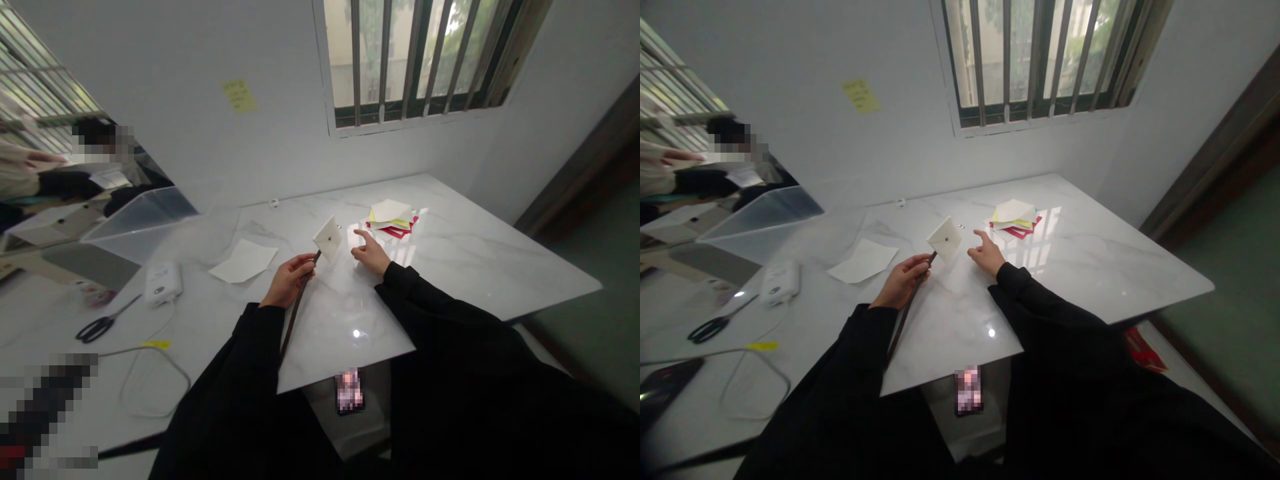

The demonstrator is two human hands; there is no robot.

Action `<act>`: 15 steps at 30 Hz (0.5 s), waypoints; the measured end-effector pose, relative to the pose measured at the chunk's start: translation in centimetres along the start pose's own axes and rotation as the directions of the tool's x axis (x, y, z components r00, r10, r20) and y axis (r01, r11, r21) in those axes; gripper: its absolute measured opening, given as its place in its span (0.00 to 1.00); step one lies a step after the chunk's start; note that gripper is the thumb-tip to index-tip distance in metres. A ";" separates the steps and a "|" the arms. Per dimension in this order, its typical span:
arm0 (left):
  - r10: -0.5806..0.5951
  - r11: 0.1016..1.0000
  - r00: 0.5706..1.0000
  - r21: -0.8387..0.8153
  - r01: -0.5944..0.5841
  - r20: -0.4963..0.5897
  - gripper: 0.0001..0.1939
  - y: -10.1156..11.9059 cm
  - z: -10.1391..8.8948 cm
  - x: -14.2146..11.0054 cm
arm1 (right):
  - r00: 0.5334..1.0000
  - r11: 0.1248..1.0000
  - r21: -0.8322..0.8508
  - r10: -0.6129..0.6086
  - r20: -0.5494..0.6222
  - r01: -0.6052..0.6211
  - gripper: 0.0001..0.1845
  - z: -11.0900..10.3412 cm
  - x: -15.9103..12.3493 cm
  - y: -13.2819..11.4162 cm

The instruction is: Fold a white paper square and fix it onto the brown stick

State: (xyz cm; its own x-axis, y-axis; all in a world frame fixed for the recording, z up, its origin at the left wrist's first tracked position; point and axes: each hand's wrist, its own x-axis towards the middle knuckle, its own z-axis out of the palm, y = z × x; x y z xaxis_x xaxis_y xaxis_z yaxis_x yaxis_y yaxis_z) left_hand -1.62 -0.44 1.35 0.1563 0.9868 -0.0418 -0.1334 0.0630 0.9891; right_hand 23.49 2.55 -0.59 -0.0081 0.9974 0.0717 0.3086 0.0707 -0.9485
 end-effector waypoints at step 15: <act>-0.024 0.996 1.000 -0.086 0.024 0.001 0.22 0.0 0.0 0.1 | 0.982 0.843 -0.510 -0.098 0.163 0.169 0.14 -1.5 0.4 0.0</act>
State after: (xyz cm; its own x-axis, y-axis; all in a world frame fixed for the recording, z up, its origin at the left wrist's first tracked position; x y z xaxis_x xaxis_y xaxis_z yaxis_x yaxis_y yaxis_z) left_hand -1.60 -0.34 1.35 0.1605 0.9849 -0.0650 -0.2130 0.0988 0.9720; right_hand 24.90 2.96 -0.11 -0.1936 0.9746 0.1129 0.7444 0.2208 -0.6302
